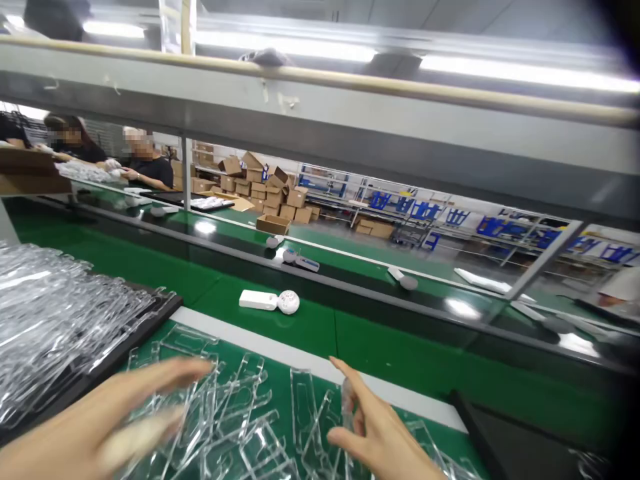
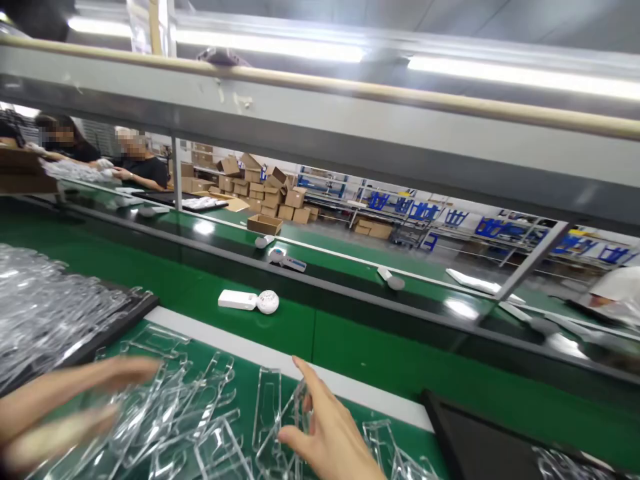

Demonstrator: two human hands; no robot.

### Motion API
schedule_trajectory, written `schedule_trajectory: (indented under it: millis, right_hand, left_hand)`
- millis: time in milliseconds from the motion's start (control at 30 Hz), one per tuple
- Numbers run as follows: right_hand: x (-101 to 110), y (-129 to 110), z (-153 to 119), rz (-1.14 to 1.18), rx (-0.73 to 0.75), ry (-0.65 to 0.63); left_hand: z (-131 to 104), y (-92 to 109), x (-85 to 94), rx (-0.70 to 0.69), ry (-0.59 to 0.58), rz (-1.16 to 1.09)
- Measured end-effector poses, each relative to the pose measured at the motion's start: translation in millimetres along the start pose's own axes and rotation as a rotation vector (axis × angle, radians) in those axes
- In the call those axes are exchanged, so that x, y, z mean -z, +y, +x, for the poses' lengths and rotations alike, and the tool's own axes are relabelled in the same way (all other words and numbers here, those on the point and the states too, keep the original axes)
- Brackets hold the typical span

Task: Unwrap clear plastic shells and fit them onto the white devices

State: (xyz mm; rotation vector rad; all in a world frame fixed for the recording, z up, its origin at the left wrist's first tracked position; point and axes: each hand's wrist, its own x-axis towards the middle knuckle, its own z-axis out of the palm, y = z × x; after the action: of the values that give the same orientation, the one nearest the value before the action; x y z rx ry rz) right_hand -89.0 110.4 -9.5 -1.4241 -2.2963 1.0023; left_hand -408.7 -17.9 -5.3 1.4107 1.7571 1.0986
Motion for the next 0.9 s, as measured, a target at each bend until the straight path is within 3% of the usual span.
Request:
schedule_trajectory:
  millis: [33,67,133,167,267,333,400,500,633,800,900]
  right_hand:
    - [6.5,1.5,-1.1,0.094,0.006,0.046]
    - [11.9,3.3,-2.1,0.195,0.011,0.096]
    - [18.3,8.2,-1.5,0.41,0.022,0.201]
    - [19.3,11.2,1.0,0.508,0.027,0.256]
    - [16.3,22.6,20.1,0.699,0.019,0.413]
    - [11.5,31.3,40.4,0.748,-0.005,0.501]
    - [5.4,39.3,61.5,0.756,-0.014,0.563]
    - [-3.6,47.3,83.2,0.625,-0.004,0.575]
    - [-4.7,51.1,83.0,0.175,0.03,0.415]
    - [6.2,44.6,69.6,-0.096,-0.07,0.199]
    - [8.1,33.2,69.5,-0.18,-0.11,0.154]
  left_hand:
    - [27.1,13.1,-6.0,-0.029,-0.129,0.151]
    - [57.7,25.0,-16.0,-0.087,-0.184,0.275]
    - [122.9,40.6,-45.6,-0.318,-0.213,0.534]
    - [154.1,42.8,-63.1,-0.363,-0.207,0.691]
    - [226.8,28.9,-110.0,-0.31,-0.197,0.778]
    - [253.7,10.3,-126.8,-0.252,-0.174,0.796]
    - [266.1,-7.2,-129.7,-0.23,-0.136,0.809]
    - [269.3,-23.8,-118.4,-0.224,-0.105,0.787]
    - [266.4,-30.1,-99.0,-0.21,-0.092,0.721]
    - [257.4,-4.3,-72.8,-0.251,-0.009,0.49]
    - [239.5,30.8,-54.0,-0.272,0.04,0.01]
